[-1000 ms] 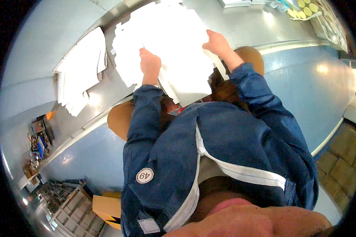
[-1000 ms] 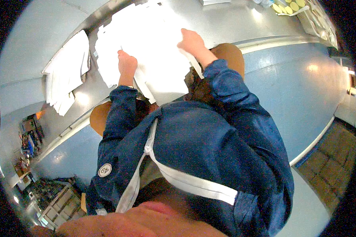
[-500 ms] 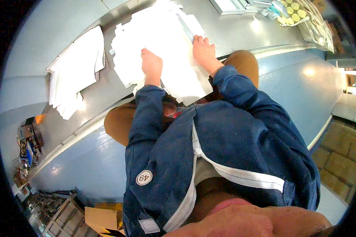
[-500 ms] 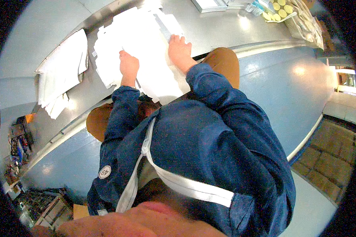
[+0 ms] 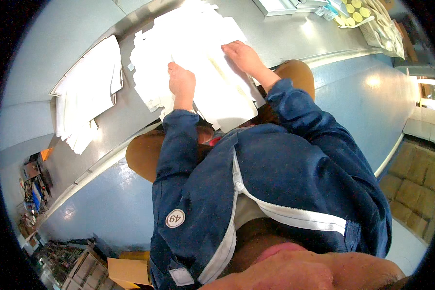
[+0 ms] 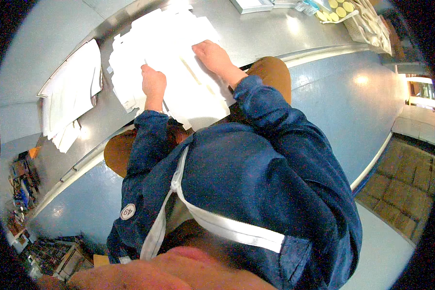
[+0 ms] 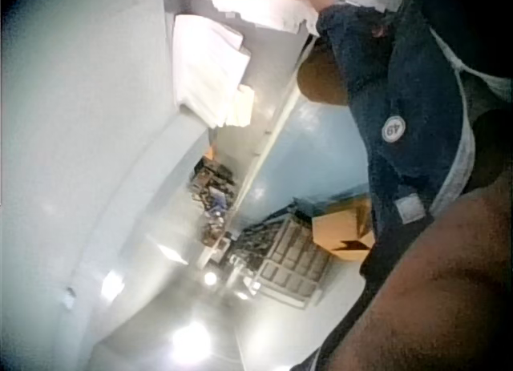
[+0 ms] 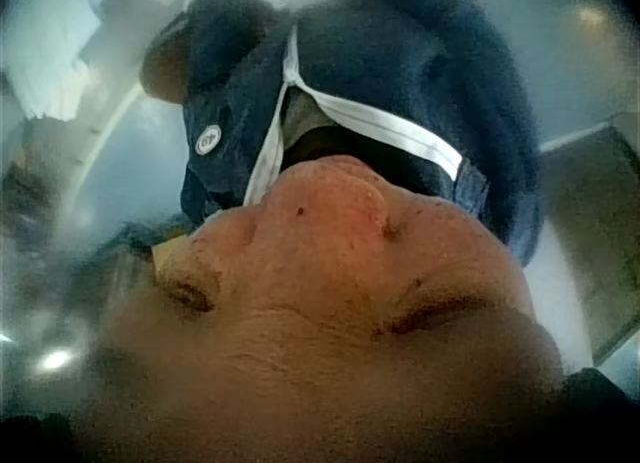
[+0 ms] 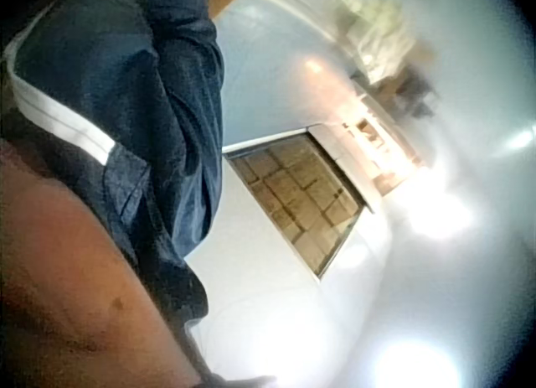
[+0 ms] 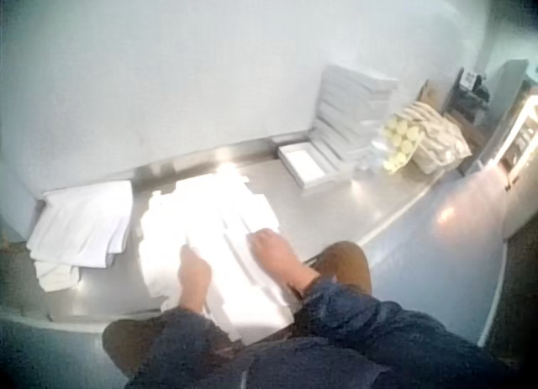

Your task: The person assembles white cardboard boxes by hand on a metal table, folding the flaps and sides to form the structure.

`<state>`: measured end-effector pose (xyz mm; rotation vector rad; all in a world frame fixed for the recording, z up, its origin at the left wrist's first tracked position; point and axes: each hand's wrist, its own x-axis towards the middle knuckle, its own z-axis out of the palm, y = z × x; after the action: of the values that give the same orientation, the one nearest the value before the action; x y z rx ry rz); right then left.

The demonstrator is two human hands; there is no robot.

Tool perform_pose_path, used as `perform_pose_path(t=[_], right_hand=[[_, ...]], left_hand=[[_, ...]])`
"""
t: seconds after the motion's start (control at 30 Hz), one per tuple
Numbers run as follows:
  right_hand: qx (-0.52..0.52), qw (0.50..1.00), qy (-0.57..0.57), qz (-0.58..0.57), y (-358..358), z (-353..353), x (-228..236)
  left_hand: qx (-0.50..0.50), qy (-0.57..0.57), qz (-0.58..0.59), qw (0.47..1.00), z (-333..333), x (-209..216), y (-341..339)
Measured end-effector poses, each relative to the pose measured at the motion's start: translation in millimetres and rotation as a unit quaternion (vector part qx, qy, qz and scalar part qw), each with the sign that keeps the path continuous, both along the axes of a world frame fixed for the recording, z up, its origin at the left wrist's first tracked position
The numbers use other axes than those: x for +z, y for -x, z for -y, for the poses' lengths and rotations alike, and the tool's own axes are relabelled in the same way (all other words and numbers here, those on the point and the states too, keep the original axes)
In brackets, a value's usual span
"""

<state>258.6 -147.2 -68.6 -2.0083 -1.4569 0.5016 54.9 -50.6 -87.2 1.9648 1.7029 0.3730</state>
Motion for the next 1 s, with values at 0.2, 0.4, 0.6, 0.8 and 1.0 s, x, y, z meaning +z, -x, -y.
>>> perform_pose_path(t=[0.2, 0.4, 0.6, 0.8, 1.0], right_hand=[[-0.078, 0.993, -0.046, -0.075, 13, 1, -18], [-0.074, 0.985, 0.137, 0.068, -3, -4, -17], [-0.088, 0.972, 0.176, 0.125, -4, -6, -10], [-0.068, 0.982, 0.123, 0.129, -6, -7, -12], [-0.059, 0.976, 0.142, 0.152, 13, -16, -12]], left_hand=[[-0.006, -0.018, -0.014, 1.000, -6, -6, 0], [-0.006, -0.009, -0.039, 0.999, -2, 0, 0], [-0.018, 0.048, -0.015, 0.999, -10, -4, 1], [-0.053, 0.028, -0.034, 0.998, -25, -18, 6], [-0.067, -0.005, -0.126, 0.990, -6, -4, -13]])
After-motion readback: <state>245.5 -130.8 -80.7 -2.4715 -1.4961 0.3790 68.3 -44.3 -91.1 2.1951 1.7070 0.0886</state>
